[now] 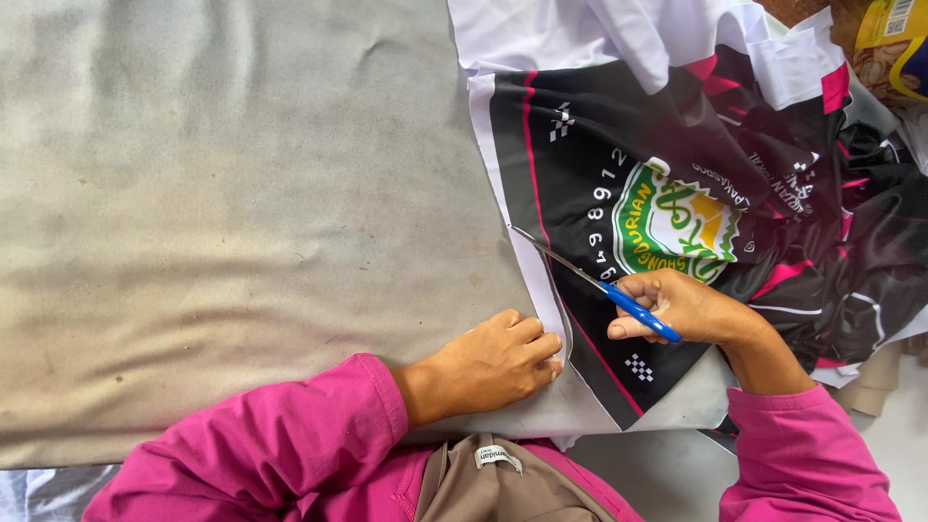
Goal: The person uses blue-handled scissors to cut a piece of black patterned fabric laid out on a table. They follow a white paper template placed on top of the fabric, carefully trimming the material along the template's edges. The person adjusts the fabric and template as needed to complete the cut.
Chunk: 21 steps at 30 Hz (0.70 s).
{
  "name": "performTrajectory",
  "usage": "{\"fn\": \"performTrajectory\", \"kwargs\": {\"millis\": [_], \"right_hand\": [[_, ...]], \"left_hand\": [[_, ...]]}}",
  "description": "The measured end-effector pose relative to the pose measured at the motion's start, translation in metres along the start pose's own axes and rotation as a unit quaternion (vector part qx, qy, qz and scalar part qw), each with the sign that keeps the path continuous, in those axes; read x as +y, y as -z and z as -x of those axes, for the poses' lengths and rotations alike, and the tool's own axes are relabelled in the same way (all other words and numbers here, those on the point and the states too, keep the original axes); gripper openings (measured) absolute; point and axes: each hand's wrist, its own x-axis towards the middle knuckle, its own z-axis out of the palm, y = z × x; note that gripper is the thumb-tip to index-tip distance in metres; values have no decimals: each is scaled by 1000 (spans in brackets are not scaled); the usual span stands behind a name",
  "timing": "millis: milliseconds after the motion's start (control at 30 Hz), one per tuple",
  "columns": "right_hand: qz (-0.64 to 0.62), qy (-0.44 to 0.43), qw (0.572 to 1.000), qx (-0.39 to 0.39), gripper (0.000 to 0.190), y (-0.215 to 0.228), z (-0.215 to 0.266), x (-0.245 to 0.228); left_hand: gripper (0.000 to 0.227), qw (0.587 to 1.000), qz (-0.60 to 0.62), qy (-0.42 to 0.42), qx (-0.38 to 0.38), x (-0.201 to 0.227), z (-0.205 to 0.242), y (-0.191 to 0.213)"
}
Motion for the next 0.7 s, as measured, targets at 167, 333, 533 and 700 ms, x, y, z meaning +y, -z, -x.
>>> {"fn": "performTrajectory", "kwargs": {"millis": [167,333,533,700], "right_hand": [[15,-1,1000,6,28,3,-5,5],[8,-9,1000,27,28,3,1,-3],[-39,-18,999,32,22,-16,27,12],[-177,72,956,220,22,-52,71,55]], "left_hand": [[12,1000,4,-2,-6,0,1,-2],[11,1000,7,-7,3,-1,0,-1],[11,998,-1,-33,58,-3,-1,12],[12,994,0,-101,27,0,5,-16]]}}
